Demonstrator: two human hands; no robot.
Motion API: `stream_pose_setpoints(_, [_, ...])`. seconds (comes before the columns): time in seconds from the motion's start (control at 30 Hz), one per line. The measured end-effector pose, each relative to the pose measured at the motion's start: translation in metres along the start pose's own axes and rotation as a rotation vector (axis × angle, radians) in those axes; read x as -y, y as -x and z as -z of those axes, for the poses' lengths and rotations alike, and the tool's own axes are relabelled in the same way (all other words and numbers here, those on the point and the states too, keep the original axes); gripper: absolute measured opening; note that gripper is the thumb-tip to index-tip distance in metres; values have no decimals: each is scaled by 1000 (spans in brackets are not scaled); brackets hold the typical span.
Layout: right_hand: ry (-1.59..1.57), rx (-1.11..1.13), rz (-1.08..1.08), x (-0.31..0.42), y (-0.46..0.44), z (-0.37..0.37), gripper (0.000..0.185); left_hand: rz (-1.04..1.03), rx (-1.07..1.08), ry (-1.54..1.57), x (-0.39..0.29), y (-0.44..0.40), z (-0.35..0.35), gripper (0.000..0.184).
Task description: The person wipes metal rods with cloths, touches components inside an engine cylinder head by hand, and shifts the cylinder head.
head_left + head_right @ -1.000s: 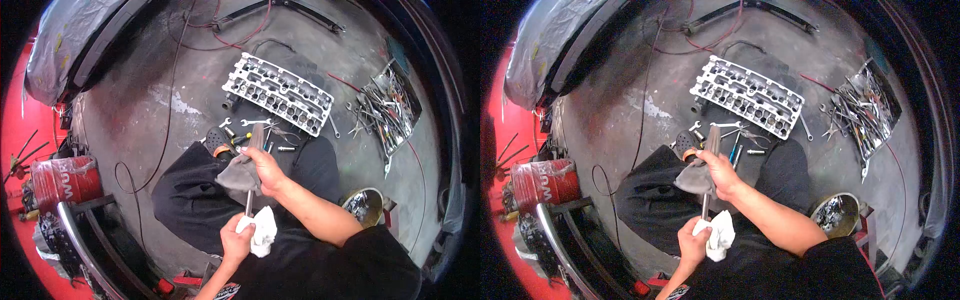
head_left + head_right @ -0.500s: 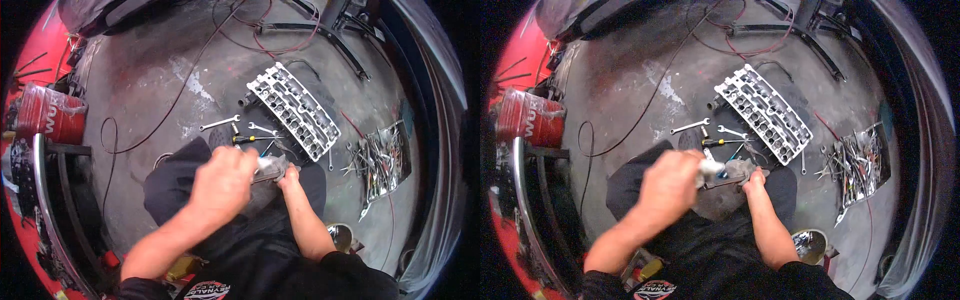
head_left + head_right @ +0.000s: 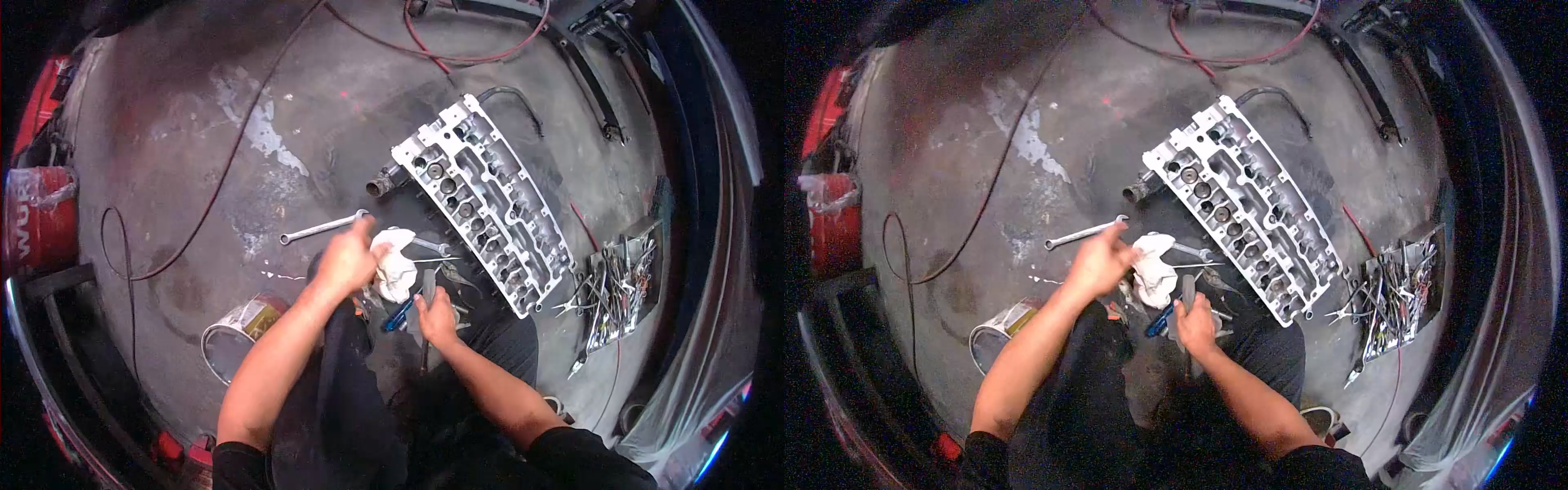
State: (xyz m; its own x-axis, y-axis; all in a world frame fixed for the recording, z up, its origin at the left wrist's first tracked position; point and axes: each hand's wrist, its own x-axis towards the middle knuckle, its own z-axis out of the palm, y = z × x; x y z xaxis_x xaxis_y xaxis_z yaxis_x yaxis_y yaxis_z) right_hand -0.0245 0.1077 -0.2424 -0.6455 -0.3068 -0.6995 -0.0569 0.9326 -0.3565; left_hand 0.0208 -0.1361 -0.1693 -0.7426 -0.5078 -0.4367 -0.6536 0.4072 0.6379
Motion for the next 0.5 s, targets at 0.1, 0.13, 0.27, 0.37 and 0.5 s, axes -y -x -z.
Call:
stream_pose_setpoints(0.1, [249,-62,212,21,18,36,61,211,-160,129,5,-34,12,64])
stream_pose_setpoints(0.13, [325,-199,377,30,25,52,63,219,-137,119,4,-48,15,67])
stream_pose_setpoints(0.27, [420,-602,409,76,-10,112,94,100,-122,5,8,-86,-3,70])
stream_pose_setpoints(0.37, [552,-550,262,96,-52,143,103,160,-41,-84,6,-104,1,59])
stream_pose_setpoints(0.5, [573,-403,262,95,-66,153,104,100,82,-99,16,-113,1,43])
